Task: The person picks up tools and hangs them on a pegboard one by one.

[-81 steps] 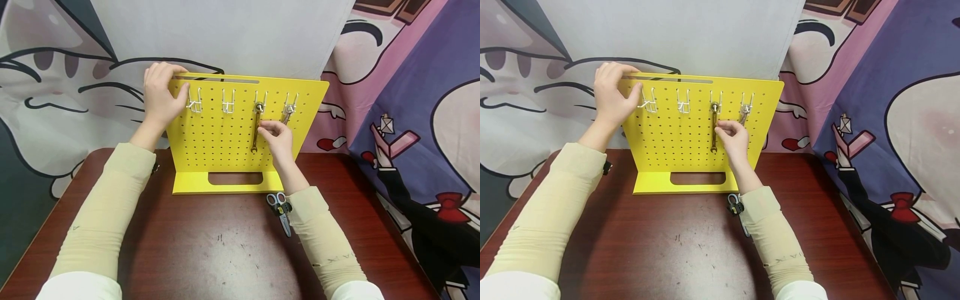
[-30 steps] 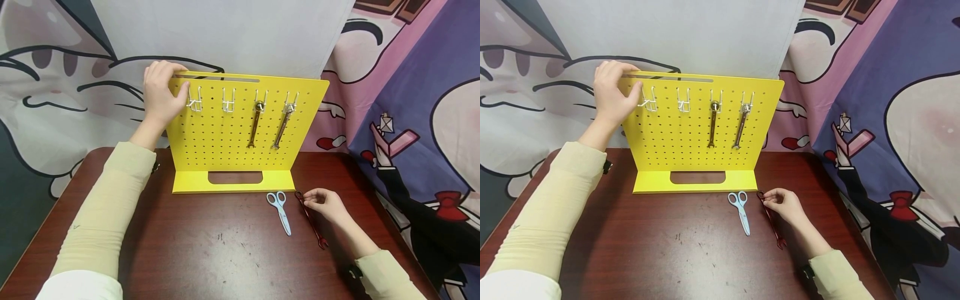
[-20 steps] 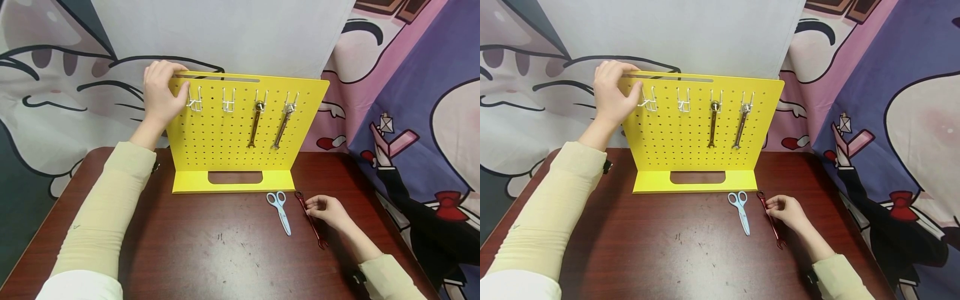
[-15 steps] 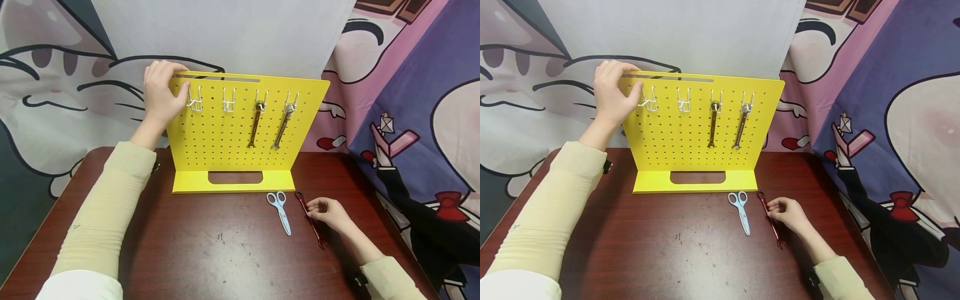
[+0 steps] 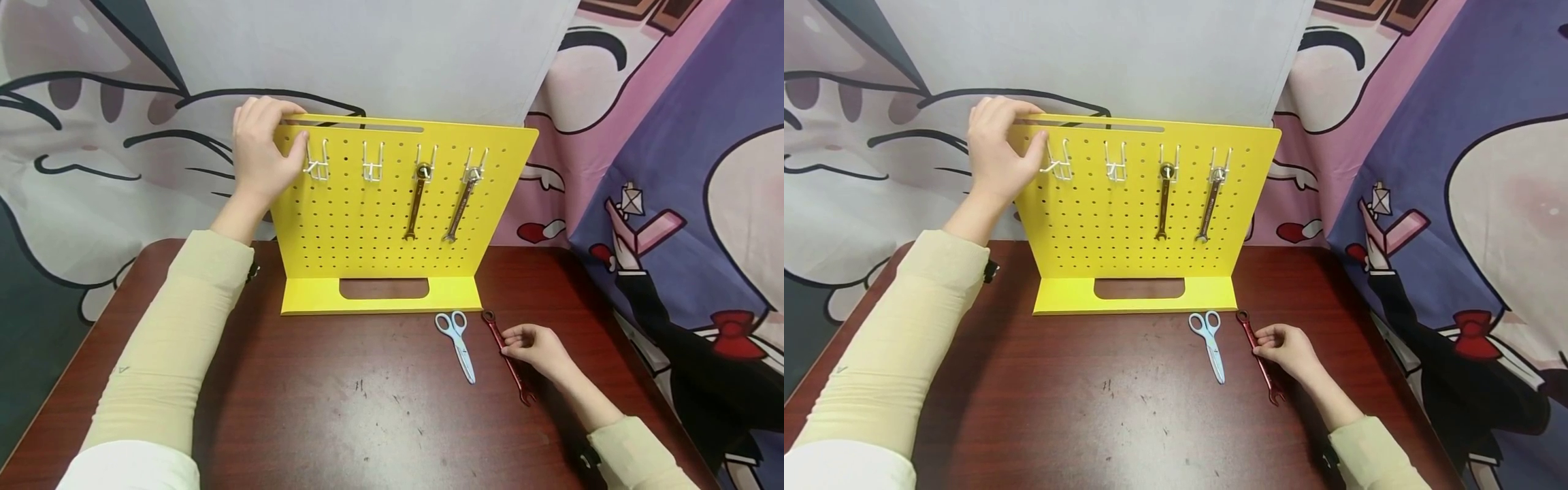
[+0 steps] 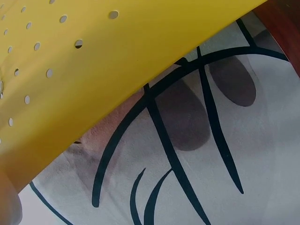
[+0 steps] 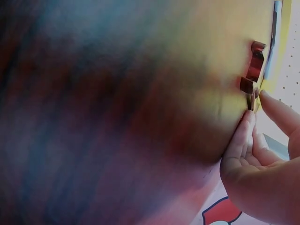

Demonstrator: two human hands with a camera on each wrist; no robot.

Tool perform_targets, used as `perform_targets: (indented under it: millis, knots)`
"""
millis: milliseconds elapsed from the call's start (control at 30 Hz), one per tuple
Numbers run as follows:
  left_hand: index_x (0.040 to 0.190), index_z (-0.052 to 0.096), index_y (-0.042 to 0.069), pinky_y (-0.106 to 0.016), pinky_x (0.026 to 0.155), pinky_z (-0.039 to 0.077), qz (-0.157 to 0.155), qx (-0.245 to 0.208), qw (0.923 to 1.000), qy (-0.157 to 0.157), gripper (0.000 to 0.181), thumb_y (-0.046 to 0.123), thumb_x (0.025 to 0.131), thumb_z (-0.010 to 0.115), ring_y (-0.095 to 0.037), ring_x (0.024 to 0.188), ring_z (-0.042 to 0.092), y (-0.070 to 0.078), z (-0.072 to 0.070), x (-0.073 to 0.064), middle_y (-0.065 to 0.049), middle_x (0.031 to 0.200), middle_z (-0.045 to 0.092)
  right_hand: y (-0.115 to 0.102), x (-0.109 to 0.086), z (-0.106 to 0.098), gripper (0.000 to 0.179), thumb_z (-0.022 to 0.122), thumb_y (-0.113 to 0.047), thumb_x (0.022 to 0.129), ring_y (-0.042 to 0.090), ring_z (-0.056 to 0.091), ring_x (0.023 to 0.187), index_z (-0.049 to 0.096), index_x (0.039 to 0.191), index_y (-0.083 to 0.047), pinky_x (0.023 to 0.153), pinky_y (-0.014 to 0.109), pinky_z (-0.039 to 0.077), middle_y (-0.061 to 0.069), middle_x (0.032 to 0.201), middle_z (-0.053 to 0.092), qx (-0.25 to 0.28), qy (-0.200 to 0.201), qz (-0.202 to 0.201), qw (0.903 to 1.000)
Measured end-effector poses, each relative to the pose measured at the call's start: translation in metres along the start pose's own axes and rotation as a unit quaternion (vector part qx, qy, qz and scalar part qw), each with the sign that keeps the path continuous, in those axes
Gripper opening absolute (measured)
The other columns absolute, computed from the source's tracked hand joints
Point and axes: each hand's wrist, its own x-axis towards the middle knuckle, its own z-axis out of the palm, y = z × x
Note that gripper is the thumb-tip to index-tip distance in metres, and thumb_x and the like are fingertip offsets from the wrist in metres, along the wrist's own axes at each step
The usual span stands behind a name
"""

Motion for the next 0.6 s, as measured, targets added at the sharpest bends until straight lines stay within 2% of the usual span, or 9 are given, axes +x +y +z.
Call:
perform_targets:
  millis: [233, 600]
  knots:
    - [0.118, 0.071, -0.002, -0.040, 0.101, 0.035, 0.000, 0.004, 1.0000, 0.000, 0.027, 0.014, 0.097, 0.067, -0.041, 0.106, 0.057, 0.0002, -0.0009, -0.0001, -0.021, 0.113, 0.073, -0.0014, 0.0025, 0.0034, 0.035, 0.090, -0.009, 0.079, 0.008, 0.071, 0.075, 0.076, 0.105, 0.009, 0.069, 0.018, 0.053, 0.016, 0.089, 0.078, -0.043, 0.015, -0.019, 0.9988]
    - [0.117, 0.071, -0.002, -0.040, 0.101, 0.035, 0.002, 0.006, 1.0000, -0.001, 0.026, 0.014, 0.097, 0.067, -0.042, 0.106, 0.056, 0.0002, -0.0001, -0.0001, -0.021, 0.113, 0.073, 0.0014, 0.0029, 0.0044, 0.032, 0.090, -0.008, 0.077, 0.006, 0.069, 0.072, 0.078, 0.103, 0.006, 0.068, 0.018, 0.053, 0.011, 0.086, 0.079, -0.063, 0.030, -0.015, 0.9974]
